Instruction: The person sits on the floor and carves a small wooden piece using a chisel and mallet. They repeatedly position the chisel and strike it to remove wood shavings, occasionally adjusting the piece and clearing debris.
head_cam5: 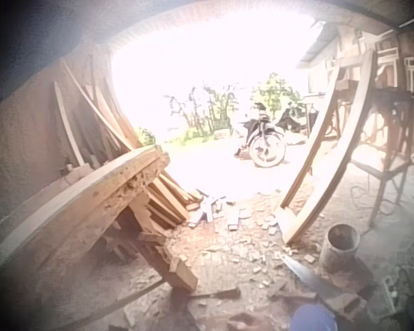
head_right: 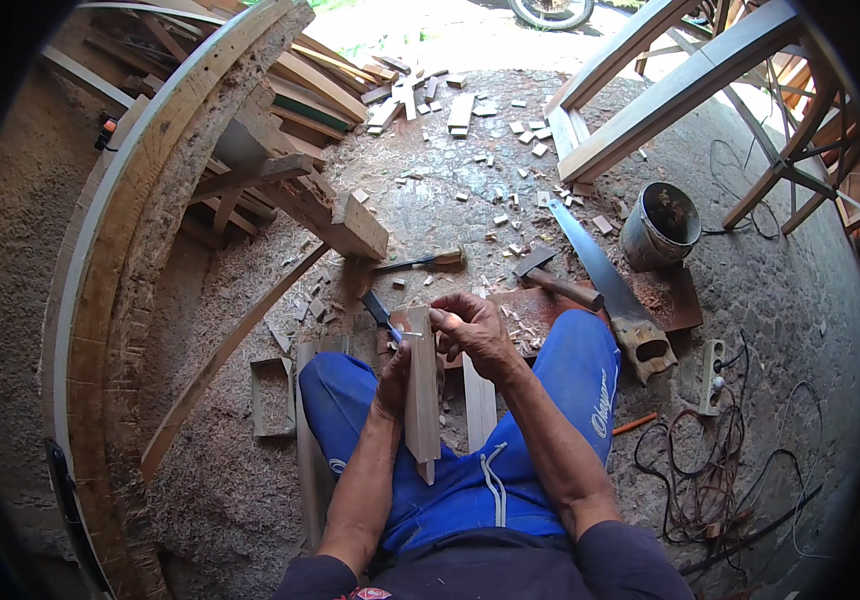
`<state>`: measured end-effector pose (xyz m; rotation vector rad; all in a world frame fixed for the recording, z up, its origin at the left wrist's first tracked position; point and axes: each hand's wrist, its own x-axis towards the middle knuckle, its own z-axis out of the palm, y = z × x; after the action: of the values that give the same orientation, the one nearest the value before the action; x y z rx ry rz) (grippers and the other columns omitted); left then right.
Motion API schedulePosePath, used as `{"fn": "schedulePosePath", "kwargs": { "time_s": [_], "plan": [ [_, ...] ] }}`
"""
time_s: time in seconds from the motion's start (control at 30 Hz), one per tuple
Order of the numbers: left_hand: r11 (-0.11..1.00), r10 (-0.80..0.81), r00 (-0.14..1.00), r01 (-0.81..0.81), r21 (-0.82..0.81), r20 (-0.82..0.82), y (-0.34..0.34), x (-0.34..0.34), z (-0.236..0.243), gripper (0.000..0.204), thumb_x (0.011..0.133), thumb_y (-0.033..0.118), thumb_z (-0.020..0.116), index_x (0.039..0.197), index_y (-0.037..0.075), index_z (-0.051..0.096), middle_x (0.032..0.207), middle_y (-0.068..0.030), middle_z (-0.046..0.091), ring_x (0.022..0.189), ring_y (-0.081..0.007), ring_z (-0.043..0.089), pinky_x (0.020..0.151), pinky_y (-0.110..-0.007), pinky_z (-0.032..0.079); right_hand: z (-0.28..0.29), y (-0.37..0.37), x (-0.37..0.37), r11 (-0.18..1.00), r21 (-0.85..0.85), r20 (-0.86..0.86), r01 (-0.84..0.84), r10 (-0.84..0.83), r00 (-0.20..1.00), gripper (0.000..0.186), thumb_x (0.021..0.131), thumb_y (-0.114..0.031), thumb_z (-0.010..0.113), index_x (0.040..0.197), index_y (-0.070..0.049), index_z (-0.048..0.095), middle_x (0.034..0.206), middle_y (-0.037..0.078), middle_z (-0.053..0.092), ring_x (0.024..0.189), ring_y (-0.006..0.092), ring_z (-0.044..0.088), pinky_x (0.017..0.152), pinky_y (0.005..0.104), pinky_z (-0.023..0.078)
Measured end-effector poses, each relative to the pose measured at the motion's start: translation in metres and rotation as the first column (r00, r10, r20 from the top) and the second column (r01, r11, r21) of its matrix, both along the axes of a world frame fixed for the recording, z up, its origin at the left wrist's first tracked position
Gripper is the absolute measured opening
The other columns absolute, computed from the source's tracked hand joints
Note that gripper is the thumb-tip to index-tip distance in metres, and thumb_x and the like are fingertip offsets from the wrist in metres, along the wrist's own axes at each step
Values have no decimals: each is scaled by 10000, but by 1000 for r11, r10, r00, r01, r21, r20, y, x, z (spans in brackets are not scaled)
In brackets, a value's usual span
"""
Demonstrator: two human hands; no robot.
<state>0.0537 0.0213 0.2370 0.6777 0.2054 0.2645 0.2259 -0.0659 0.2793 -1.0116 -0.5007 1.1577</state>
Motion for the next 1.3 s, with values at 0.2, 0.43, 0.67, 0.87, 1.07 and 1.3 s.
{"fn": "schedulePosePath", "kwargs": {
  "time_s": [0.2, 0.43, 0.67, 0.87, 1.07, 1.3],
  "plan": [
    [995, -102, 983, 102, -9, -149, 9, 10, -20, 659, 990, 586, 603, 1355, 37, 587, 1028, -5, 681, 875, -91, 632, 749, -246, 530, 5, -11, 18, 996, -75, 47, 52, -49, 998, 309, 957, -297, 741, 1098, -33, 664, 843, 12, 679, 625, 61, 637, 504, 203, 500],
    [916, 388, 905, -357, 182, -176, -1, 56, 32, 802, 905, 767, 559, 1320, 80, 558, 935, -55, 648, 820, -162, 665, 773, -333, 592, -44, -45, -4, 986, -72, 242, -153, 166, 956, 928, 930, -637, 663, 1597, -85, 329, 1446, 164, 535, 1243, 229, 565, 975, 369, 504],
    [824, 478, 875, -420, 380, -70, 32, 51, 10, 825, 899, 750, 591, 1381, 82, 541, 1178, -105, 640, 1048, -217, 654, 915, -387, 559, -38, -56, -22, 989, -71, 424, -130, 147, 894, 938, 911, -483, 759, 1619, -71, 302, 1564, 172, 447, 1433, 270, 431, 1168, 385, 361],
    [741, 609, 790, -538, 401, -65, 53, 54, 29, 530, 924, 150, 761, 1395, 48, 540, 1236, -71, 626, 1129, -190, 609, 1002, -350, 496, -66, -47, 15, 998, 38, 854, 55, -61, 517, 826, 901, -435, 758, 1570, -94, 413, 1380, 205, 565, 1260, 342, 557, 1067, 440, 455],
    [624, 721, 692, -670, 401, 35, 67, 64, 20, 413, 919, 8, 662, 1316, 47, 557, 1231, -70, 637, 1130, -196, 612, 1015, -374, 503, -92, -57, 54, 918, -128, 573, 375, -240, 783, 661, 977, -398, 700, 1492, -29, 512, 1120, 146, 674, 954, 213, 660, 802, 353, 561],
    [641, 767, 625, -751, 158, -146, 88, 64, -27, 387, 901, 86, 709, 1273, 58, 603, 1196, -67, 659, 1100, -192, 633, 988, -370, 531, -104, -58, 57, 940, -273, 303, 207, -120, 945, 735, 943, -319, 734, 1555, -55, 423, 1185, 115, 683, 893, 123, 655, 703, 280, 556]
  ]
}}
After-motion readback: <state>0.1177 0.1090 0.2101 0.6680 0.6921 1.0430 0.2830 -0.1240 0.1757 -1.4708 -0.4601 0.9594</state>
